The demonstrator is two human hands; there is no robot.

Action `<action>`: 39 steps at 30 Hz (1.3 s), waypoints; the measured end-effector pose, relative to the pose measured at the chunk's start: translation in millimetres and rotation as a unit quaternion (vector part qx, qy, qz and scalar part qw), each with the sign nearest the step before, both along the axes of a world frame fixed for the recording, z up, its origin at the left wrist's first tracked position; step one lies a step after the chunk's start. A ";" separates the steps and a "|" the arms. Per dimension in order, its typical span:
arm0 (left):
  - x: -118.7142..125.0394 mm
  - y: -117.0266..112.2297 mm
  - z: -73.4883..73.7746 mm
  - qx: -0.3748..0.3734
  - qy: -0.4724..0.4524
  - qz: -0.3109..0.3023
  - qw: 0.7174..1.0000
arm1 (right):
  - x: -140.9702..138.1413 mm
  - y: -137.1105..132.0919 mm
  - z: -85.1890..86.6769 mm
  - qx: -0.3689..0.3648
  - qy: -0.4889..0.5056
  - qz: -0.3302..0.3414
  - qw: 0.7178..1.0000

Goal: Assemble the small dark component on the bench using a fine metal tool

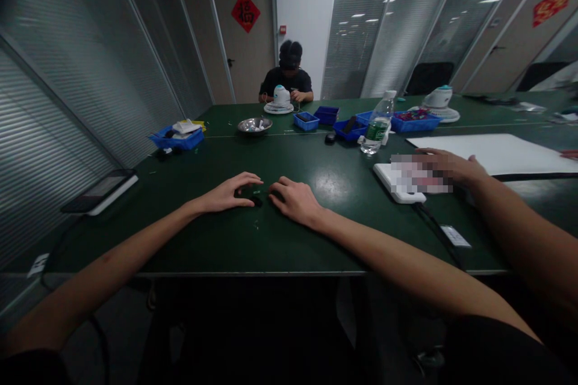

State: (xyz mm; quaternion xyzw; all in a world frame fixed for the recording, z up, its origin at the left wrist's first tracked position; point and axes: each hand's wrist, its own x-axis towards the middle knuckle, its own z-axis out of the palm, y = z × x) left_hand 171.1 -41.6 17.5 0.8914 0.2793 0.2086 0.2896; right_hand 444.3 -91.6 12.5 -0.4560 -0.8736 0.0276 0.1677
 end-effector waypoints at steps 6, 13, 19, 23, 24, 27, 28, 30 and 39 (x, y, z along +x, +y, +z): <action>1.4 -4.0 -0.2 0.077 0.022 -0.053 0.995 | 1.2 0.0 1.8 -0.023 0.009 -0.055 0.998; -36.4 31.9 -3.9 0.124 0.073 0.022 0.989 | 3.3 1.9 0.6 -0.033 0.015 -0.072 0.997; -146.9 87.0 -16.5 0.152 0.136 0.236 0.950 | 4.2 3.0 0.3 -0.031 0.020 -0.064 0.997; -200.2 98.1 -21.1 0.155 0.159 0.349 0.910 | 4.6 2.5 0.9 -0.031 0.023 -0.057 0.998; -206.2 98.5 -20.8 0.152 0.166 0.360 0.905 | 4.7 2.3 1.0 -0.030 0.024 -0.056 0.998; -212.2 98.9 -18.1 0.144 0.181 0.376 0.897 | 5.2 1.8 1.3 -0.031 0.025 -0.058 0.998; -212.2 99.4 -17.3 0.143 0.181 0.383 0.895 | 5.4 1.6 1.5 -0.033 0.024 -0.058 0.997; -212.4 100.5 -16.7 0.139 0.176 0.399 0.889 | 5.6 1.3 2.2 -0.036 0.024 -0.058 0.997; -219.8 100.4 -17.6 0.095 0.143 0.489 0.855 | 4.4 -0.8 8.3 -0.051 0.013 -0.069 0.996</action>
